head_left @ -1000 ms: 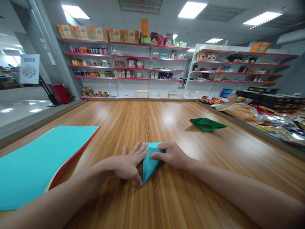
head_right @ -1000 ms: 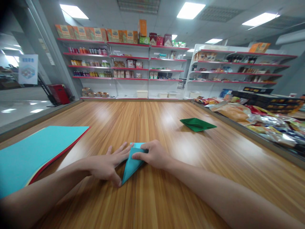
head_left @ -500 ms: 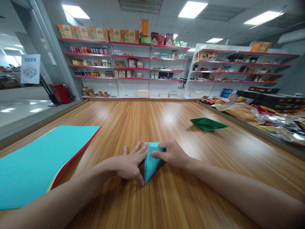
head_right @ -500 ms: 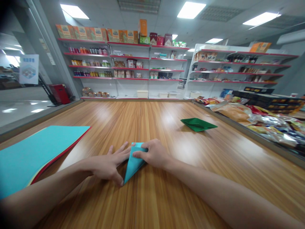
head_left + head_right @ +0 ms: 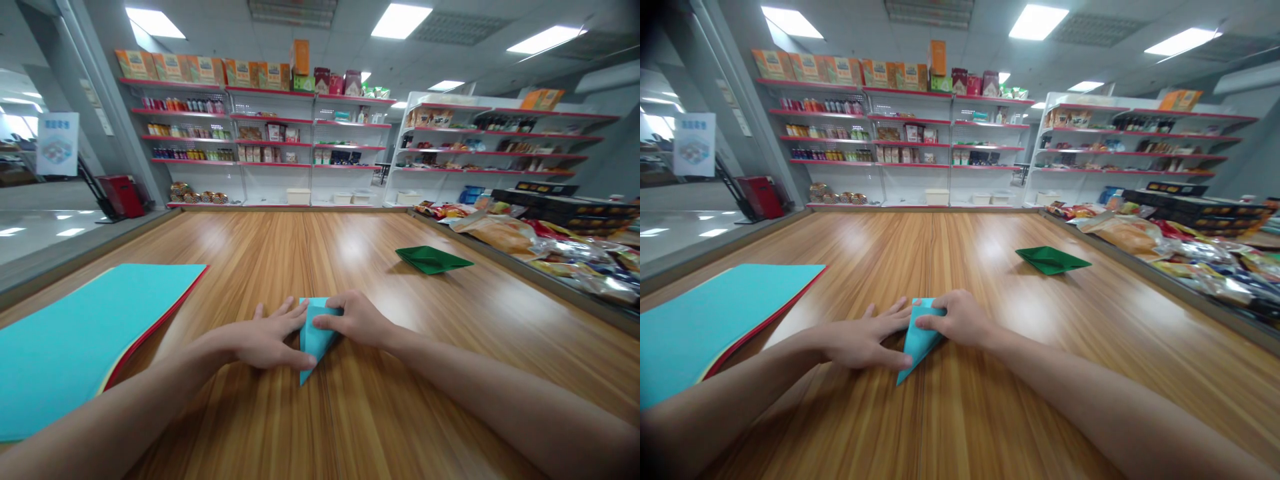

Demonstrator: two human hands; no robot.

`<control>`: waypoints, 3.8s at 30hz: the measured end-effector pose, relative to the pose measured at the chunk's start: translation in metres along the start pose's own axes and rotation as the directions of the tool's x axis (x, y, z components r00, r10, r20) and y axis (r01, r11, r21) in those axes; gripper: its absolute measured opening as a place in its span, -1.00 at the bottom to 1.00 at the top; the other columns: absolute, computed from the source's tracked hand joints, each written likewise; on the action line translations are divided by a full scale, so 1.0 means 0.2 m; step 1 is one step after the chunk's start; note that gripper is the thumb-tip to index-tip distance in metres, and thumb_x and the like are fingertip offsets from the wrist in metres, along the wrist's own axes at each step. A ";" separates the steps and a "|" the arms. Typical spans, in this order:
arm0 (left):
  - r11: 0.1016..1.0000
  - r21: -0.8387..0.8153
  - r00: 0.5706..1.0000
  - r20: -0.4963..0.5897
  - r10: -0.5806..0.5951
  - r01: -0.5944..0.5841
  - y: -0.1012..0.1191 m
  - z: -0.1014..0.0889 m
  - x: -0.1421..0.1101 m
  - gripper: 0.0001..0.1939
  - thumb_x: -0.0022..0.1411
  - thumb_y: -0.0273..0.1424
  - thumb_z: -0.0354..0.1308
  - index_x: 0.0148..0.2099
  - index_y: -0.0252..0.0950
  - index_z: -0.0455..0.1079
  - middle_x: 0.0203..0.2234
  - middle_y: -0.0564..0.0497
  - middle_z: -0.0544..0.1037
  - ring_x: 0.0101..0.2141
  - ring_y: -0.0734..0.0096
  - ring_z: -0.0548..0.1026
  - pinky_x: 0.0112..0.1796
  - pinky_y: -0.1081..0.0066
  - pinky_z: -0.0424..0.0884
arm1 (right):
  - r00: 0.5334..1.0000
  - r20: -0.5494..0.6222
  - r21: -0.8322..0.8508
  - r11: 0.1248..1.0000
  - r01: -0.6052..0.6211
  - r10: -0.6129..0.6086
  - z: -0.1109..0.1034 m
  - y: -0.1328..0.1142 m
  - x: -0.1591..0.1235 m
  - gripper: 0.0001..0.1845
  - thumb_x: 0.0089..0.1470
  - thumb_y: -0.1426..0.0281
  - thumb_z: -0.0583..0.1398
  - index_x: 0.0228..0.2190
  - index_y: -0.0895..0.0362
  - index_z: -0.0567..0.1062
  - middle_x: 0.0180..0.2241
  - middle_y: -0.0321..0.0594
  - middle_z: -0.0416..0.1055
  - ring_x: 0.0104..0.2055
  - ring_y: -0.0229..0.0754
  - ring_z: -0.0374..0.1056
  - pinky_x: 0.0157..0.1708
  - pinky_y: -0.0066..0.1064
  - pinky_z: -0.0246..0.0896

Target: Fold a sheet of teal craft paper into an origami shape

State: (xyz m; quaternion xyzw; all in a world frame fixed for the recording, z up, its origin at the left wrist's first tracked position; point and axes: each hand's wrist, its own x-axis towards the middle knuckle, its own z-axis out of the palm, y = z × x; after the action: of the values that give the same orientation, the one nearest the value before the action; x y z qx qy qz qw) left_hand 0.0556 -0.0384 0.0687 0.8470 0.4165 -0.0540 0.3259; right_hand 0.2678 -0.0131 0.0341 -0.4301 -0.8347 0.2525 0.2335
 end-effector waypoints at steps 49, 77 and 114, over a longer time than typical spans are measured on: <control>0.345 -0.647 0.603 -0.762 -0.238 -0.680 0.05 0.24 0.12 -0.79 0.06 -0.37 0.32 -0.33 -0.32 0.35 -0.43 0.05 0.56 -0.32 0.32 0.55 -0.20 0.24 0.54 | 0.933 -0.350 0.613 0.773 0.163 0.080 0.04 0.03 -0.03 -0.72 0.03 0.15 0.24 -0.38 0.07 0.62 -0.04 -0.12 0.41 0.06 -0.01 0.26 0.02 -0.18 0.18; 0.242 -0.661 0.603 -0.749 -0.273 -0.711 0.03 0.24 0.14 -0.65 0.19 -0.12 0.17 -0.34 -0.36 0.39 -0.47 0.04 0.50 -0.35 0.32 0.55 -0.17 0.18 0.51 | 0.926 -0.373 0.318 0.930 0.184 -0.056 0.03 0.02 -0.05 -0.65 0.01 0.16 0.26 -0.64 0.13 0.53 0.08 -0.16 0.21 0.19 0.03 0.03 0.14 -0.14 -0.03; 0.284 -0.688 0.654 -0.724 -0.217 -0.668 0.02 0.25 0.14 -0.40 0.19 -0.03 0.12 0.05 -0.45 0.43 -0.08 -0.23 0.53 -0.16 0.04 0.54 -0.07 0.07 0.47 | 0.907 -0.422 0.369 0.912 0.180 -0.008 0.03 0.03 -0.04 -0.56 0.02 0.22 0.25 -0.75 0.16 0.38 -0.04 -0.16 0.26 -0.01 -0.02 0.22 -0.01 -0.18 0.07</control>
State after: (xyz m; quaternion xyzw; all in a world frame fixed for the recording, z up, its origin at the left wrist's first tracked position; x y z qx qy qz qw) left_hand 0.0854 -0.0506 0.0210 0.4951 0.3135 0.5794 0.5665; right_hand 0.2717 -0.0176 0.0241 -0.3752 -0.7176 0.3093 0.4986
